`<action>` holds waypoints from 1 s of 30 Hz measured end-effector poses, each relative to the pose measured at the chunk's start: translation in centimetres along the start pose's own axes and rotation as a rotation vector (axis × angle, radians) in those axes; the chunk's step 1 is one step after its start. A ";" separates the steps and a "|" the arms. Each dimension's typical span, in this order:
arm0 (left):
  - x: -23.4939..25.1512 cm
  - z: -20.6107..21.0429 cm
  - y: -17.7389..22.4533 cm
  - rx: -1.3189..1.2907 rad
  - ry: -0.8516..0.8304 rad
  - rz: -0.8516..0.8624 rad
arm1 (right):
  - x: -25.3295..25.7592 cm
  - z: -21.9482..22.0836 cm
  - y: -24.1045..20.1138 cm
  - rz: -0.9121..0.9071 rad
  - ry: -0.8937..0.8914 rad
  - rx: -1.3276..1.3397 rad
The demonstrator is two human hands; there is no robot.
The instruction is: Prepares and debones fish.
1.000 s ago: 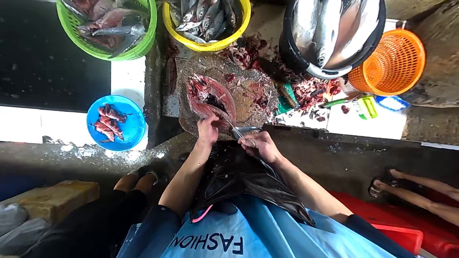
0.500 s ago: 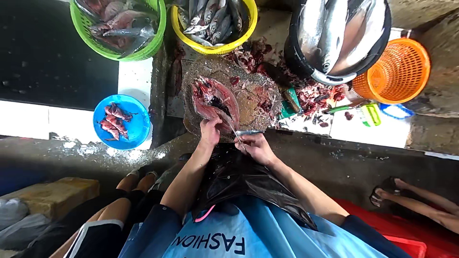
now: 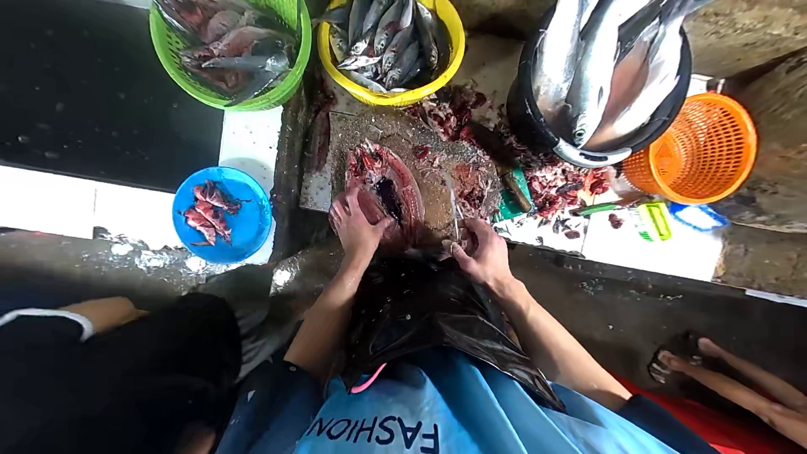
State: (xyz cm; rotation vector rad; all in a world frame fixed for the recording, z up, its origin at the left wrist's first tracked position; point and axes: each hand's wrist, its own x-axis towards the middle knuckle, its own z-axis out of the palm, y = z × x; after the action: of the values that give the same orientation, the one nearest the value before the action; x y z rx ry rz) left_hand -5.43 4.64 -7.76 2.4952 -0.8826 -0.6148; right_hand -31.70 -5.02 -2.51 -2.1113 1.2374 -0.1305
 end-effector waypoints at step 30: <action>-6.0 -2.2 0.2 -0.690 -0.370 -0.206 | -1.8 -0.1 1.0 -0.103 -0.293 0.286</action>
State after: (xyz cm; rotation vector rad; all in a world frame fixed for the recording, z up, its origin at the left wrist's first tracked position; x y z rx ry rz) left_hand -8.54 9.00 -4.32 1.8747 -0.4163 -1.2373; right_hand -33.50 -3.92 -2.60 -1.8664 0.8826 -0.0385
